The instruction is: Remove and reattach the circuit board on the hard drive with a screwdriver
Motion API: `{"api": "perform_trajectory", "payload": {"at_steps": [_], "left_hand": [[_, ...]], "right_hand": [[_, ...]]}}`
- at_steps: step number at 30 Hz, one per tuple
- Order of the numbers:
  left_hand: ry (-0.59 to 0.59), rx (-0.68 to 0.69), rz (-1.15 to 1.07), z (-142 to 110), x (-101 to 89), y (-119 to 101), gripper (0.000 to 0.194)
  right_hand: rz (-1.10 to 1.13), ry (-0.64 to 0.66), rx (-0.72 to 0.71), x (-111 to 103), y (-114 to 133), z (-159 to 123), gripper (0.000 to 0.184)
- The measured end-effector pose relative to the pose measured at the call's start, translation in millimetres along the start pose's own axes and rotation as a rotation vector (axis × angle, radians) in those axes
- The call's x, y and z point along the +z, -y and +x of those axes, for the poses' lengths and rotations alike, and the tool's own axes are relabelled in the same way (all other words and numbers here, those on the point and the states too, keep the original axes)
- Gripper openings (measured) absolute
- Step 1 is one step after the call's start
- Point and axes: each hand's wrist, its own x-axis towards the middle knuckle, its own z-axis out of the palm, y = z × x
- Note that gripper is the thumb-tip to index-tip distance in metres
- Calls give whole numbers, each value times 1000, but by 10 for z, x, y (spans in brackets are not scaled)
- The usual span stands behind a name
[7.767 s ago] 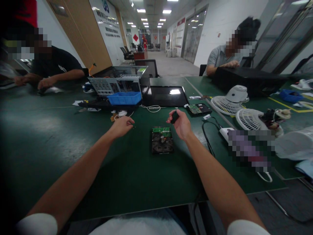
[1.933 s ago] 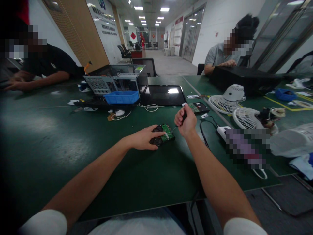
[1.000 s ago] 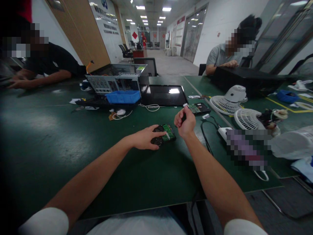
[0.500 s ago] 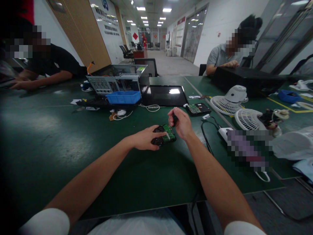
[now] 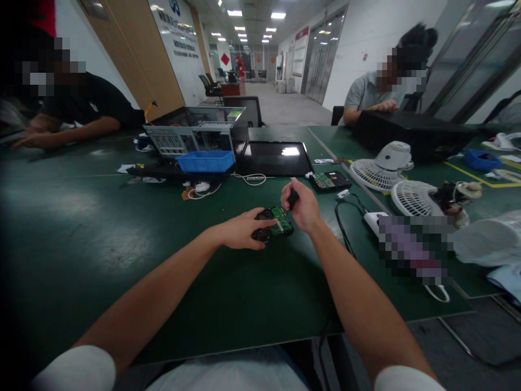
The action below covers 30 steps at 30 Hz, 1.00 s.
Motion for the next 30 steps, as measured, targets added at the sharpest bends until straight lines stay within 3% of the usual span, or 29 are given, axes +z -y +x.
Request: {"api": "perform_trajectory", "payload": {"at_steps": [5,14,30], "left_hand": [[6,4,6,-4,-8,4,87],[16,2,-9,8,2,23,87],[16,9,-5,10,-5,19,87]], "right_hand": [[15,58,35,2,37,-15,45],[-21,43,68,25,45,-30,47],[-34,-15,35,1,-11,-6,32]]}}
